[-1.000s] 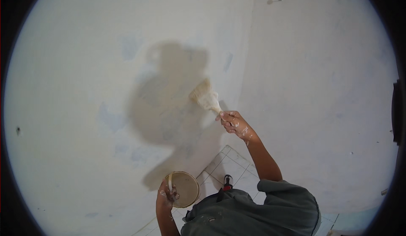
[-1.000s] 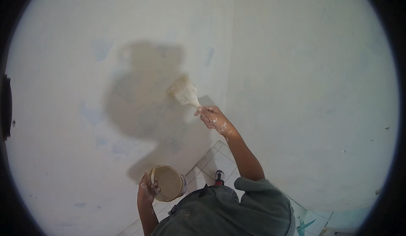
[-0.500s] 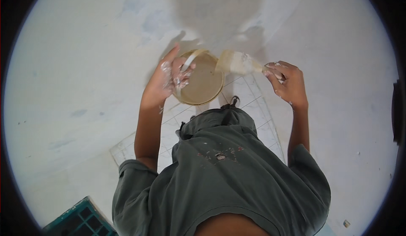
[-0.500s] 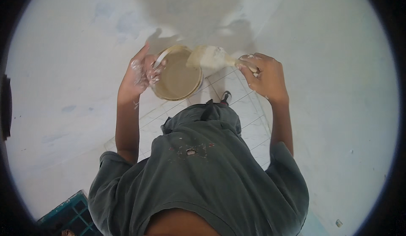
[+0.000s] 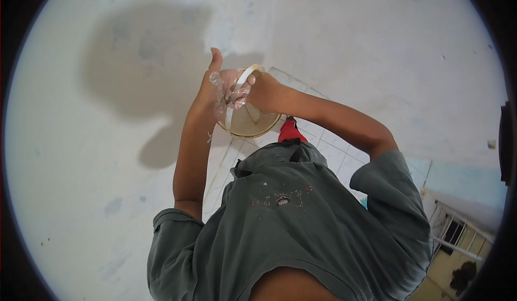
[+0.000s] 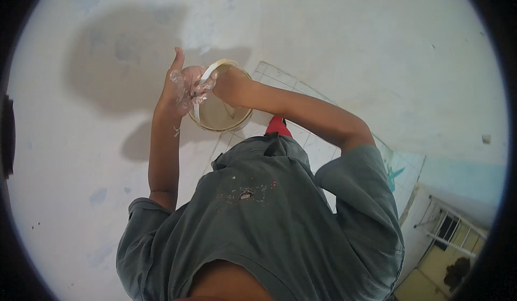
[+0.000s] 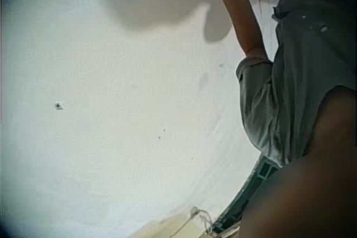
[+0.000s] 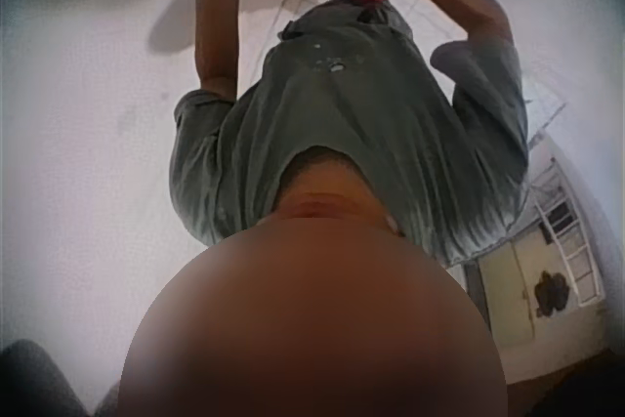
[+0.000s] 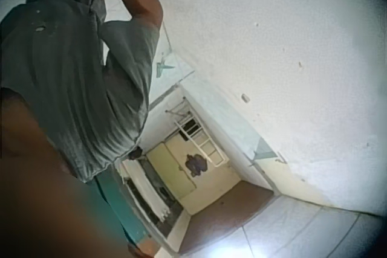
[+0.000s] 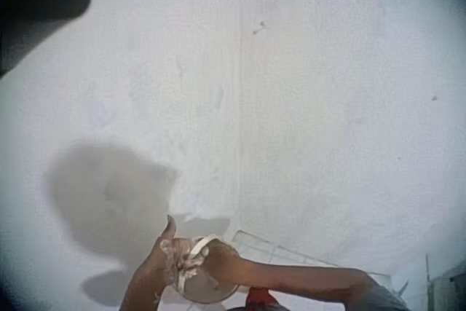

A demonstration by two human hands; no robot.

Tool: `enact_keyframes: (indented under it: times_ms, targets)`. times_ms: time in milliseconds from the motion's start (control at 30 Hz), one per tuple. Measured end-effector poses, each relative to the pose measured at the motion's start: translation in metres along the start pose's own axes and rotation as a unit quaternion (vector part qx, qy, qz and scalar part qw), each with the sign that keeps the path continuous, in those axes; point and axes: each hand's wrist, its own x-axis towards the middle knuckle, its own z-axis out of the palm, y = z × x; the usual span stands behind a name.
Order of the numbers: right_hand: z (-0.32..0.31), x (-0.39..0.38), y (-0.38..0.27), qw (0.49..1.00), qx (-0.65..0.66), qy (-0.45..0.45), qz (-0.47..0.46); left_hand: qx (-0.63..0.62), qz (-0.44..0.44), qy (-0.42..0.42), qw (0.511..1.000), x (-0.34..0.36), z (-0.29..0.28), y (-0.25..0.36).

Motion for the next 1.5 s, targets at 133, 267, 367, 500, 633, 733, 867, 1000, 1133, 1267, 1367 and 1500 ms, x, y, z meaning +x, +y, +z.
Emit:
enact_keyframes:
  times_ms: [133, 267, 367, 500, 633, 733, 867, 1000, 1133, 1267, 1367, 1500]
  targets:
    - [0.027, 0.015, -0.016, 0.98, -0.03, 0.195, -0.027, -0.013, -0.03, -0.017, 0.999, -0.012, 0.004, 0.012]
    - [0.005, -0.012, 0.008, 0.982, 0.029, 0.184, -0.002, -0.032, -0.019, -0.017, 0.999, -0.007, 0.018, 0.02]
    - [-0.055, -0.042, 0.012, 0.982, 0.101, -0.069, 0.145, -0.036, -0.006, 0.02, 0.999, -0.011, 0.011, 0.02]
    - [-0.072, -0.12, 0.013, 0.942, 0.166, 0.177, 0.231, -0.032, 0.018, 0.078, 0.996, -0.011, 0.017, 0.018]
    - [-0.064, -0.152, -0.013, 0.84, 0.284, 0.293, 0.357, -0.045, 0.019, 0.136, 0.989, -0.015, 0.023, 0.018]
    - [-0.009, -0.163, -0.017, 0.672, 0.498, 0.386, 0.39, -0.084, 0.028, 0.127, 0.988, -0.004, 0.026, 0.012]
    - [0.021, -0.168, -0.03, 0.402, 0.735, 0.436, 0.327, -0.116, 0.032, 0.173, 0.978, -0.001, 0.034, 0.012]
    - [0.019, -0.169, -0.035, 0.217, 0.826, 0.477, 0.207, -0.096, 0.038, 0.175, 0.979, 0.004, 0.028, 0.01]
    - [0.025, -0.173, -0.035, 0.172, 0.795, 0.552, 0.184, -0.098, 0.061, 0.134, 0.984, 0.01, 0.013, 0.0]
    - [0.019, -0.178, -0.034, 0.234, 0.697, 0.626, 0.258, -0.105, 0.03, 0.071, 0.992, 0.011, 0.001, -0.011]
    - [0.006, -0.184, -0.03, 0.294, 0.614, 0.667, 0.303, -0.13, 0.01, 0.074, 0.989, 0.008, -0.001, -0.021]
    - [-0.031, -0.189, -0.009, 0.392, 0.459, 0.727, 0.328, -0.163, 0.002, 0.112, 0.98, 0.012, -0.002, -0.028]
